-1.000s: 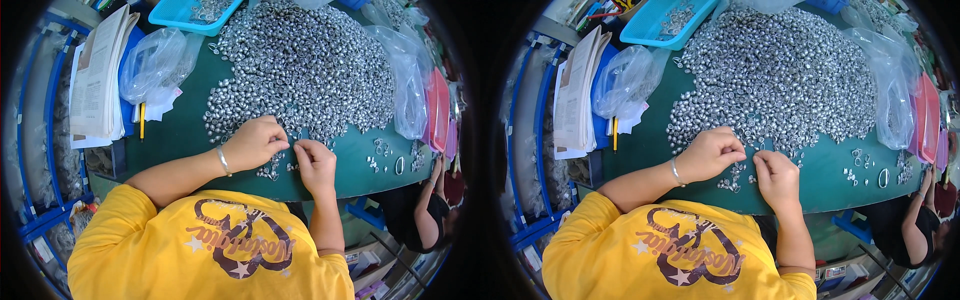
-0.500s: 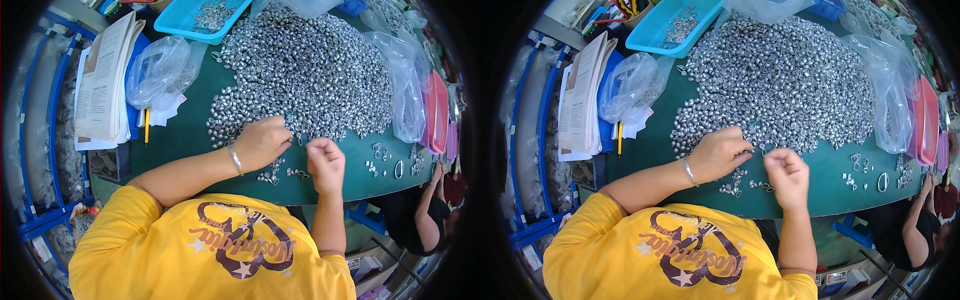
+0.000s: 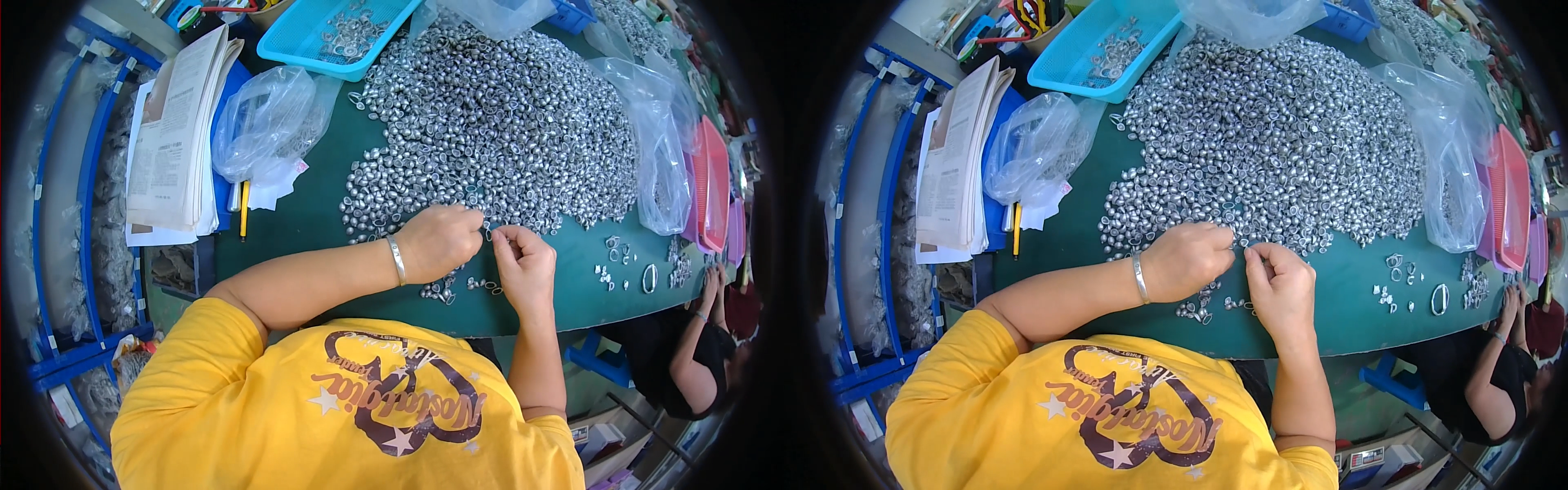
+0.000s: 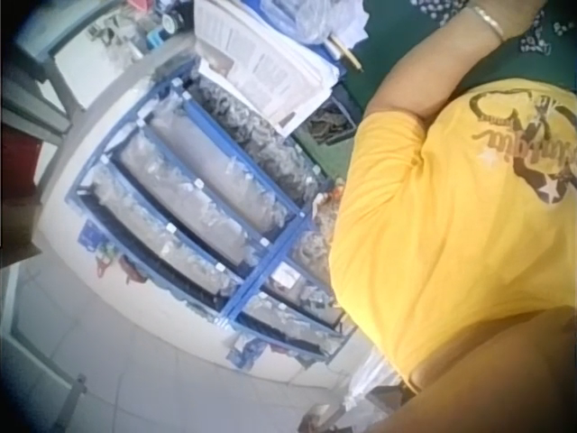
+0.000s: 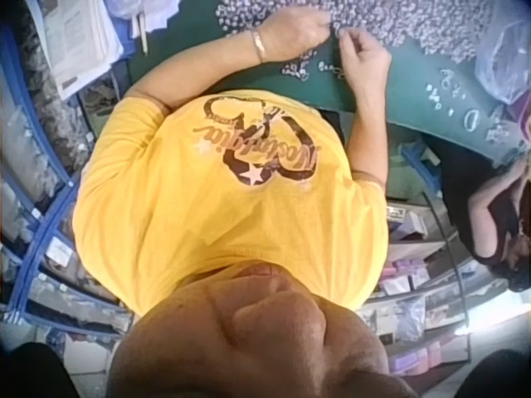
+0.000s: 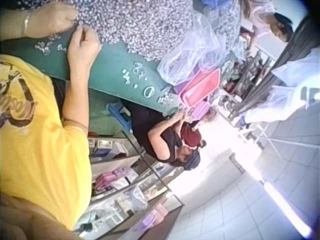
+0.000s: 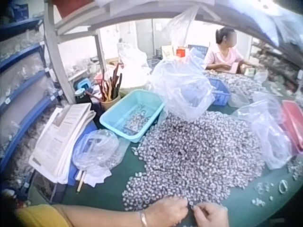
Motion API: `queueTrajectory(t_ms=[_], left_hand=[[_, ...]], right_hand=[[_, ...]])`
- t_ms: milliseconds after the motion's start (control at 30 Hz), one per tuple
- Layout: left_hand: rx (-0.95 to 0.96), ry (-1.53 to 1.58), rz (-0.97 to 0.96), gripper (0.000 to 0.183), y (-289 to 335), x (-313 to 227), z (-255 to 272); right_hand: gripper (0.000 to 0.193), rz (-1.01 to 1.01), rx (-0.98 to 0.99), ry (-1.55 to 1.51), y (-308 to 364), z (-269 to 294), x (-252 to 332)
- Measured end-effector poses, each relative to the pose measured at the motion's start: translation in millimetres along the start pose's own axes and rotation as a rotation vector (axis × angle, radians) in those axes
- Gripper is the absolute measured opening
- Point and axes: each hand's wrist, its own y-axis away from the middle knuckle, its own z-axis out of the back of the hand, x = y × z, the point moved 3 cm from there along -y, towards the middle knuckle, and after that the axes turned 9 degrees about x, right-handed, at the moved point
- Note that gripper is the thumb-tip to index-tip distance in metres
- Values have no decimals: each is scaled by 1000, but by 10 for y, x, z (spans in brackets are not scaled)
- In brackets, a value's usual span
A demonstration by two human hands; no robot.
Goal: The person sorts through a large pile of small silver-colored metal components on a green table, picking up individual pieces and moving them into smaller groups or containers.
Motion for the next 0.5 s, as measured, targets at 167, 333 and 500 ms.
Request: queueTrajectory(t_ms=[167,333,500], left_hand=[[0,570,262,10,95,53,136],[-64,1742,728,5,344,178,156],[-190,1944,722,6,490,177,200]], right_hand=[[7,155,-23,156,21,-27,-32],[9,233,-41,385,-2,-173,64],[7,299,-66,497,-25,-234,54]])
